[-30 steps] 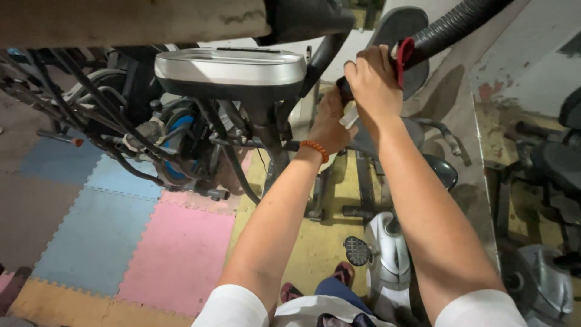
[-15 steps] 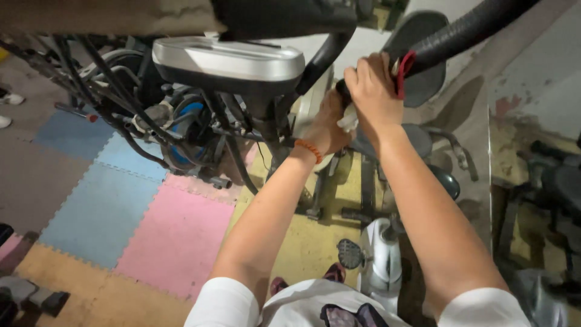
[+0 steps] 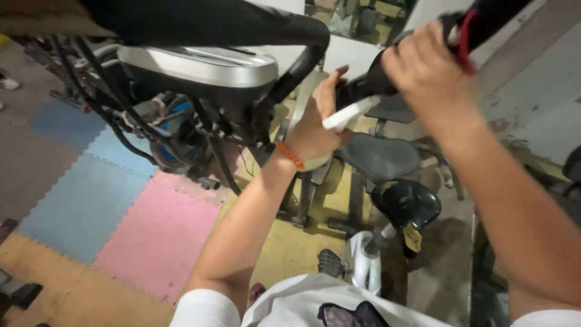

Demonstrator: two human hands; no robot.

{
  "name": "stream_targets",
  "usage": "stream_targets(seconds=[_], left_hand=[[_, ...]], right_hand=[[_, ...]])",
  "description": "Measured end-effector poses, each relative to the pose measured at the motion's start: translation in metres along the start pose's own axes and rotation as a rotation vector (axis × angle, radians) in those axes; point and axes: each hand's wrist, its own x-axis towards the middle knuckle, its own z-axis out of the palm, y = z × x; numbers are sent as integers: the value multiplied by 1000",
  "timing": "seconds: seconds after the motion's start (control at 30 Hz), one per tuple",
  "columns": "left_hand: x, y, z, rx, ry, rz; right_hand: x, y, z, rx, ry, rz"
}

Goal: The recorder is seen wiping down and disinfecting various gym machines using a spray bottle and a cloth.

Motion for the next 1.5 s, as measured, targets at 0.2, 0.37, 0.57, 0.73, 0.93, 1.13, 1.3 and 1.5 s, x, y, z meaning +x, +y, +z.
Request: stream_targets(seconds=[0.2,0.37,0.57,0.73,0.93,1.13,1.3,1.5], left_hand=[[32,10,18,113,1,72],[33,-13,28,140,41,174],[30,-28,24,151,-18,155],[32,-34,24,168,-5,154],[31,-26,19,130,-2,133],[29,-30,22,134,-3,135],[26,-34,25,142,-10,138],[27,-33,27,173,-2,139]], right_hand=[[-3,-7,1,-366,-34,49],[0,-19,-3,-183,61,231],[14,-25,-15,-168,115,282],[17,-35,-11,-69,105,332],[19,-38,-10,-7,134,367],[17,-42,-4,-73,156,385],[17,-42,-5,-99,187,400],[11,-40,1,13,204,388]])
